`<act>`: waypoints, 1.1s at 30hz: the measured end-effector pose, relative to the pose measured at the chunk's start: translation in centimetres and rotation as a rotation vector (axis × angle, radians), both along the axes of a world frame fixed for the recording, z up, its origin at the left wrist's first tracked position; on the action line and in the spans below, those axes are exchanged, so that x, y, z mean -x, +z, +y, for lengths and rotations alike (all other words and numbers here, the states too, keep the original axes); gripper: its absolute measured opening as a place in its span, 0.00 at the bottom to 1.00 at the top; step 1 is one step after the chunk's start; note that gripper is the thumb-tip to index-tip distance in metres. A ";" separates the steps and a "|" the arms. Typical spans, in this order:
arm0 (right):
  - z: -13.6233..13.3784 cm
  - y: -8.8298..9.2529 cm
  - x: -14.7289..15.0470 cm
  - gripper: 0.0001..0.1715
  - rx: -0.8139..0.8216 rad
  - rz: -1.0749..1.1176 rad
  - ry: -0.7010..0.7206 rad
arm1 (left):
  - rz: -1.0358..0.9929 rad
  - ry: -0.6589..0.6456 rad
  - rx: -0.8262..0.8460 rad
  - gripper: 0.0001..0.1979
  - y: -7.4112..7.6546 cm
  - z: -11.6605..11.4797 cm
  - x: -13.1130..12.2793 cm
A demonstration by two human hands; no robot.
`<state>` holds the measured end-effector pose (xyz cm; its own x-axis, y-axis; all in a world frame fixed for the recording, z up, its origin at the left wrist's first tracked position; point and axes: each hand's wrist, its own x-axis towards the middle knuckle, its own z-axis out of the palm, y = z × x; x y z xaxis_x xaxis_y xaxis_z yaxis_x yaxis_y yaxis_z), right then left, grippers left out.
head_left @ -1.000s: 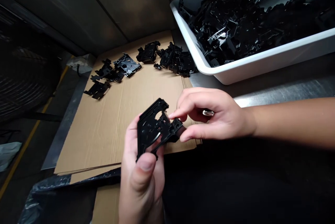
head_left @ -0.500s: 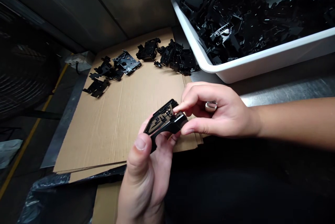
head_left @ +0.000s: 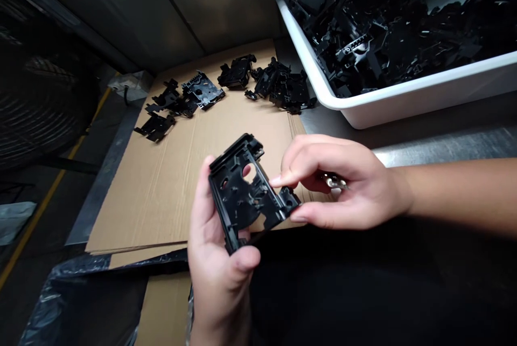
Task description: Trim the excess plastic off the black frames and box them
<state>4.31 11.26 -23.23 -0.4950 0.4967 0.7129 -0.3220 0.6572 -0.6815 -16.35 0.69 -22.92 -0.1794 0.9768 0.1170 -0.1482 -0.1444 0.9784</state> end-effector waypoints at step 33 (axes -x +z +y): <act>0.1 -0.2 -0.4 0.13 -0.051 -0.128 0.044 | 0.386 0.179 -0.384 0.53 1.8 -0.7 0.9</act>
<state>4.74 11.41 -23.44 -0.6040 0.4369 0.6666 -0.2640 0.6795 -0.6845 -17.29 0.00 -21.14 -0.2120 0.8095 0.5475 0.2689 -0.4903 0.8290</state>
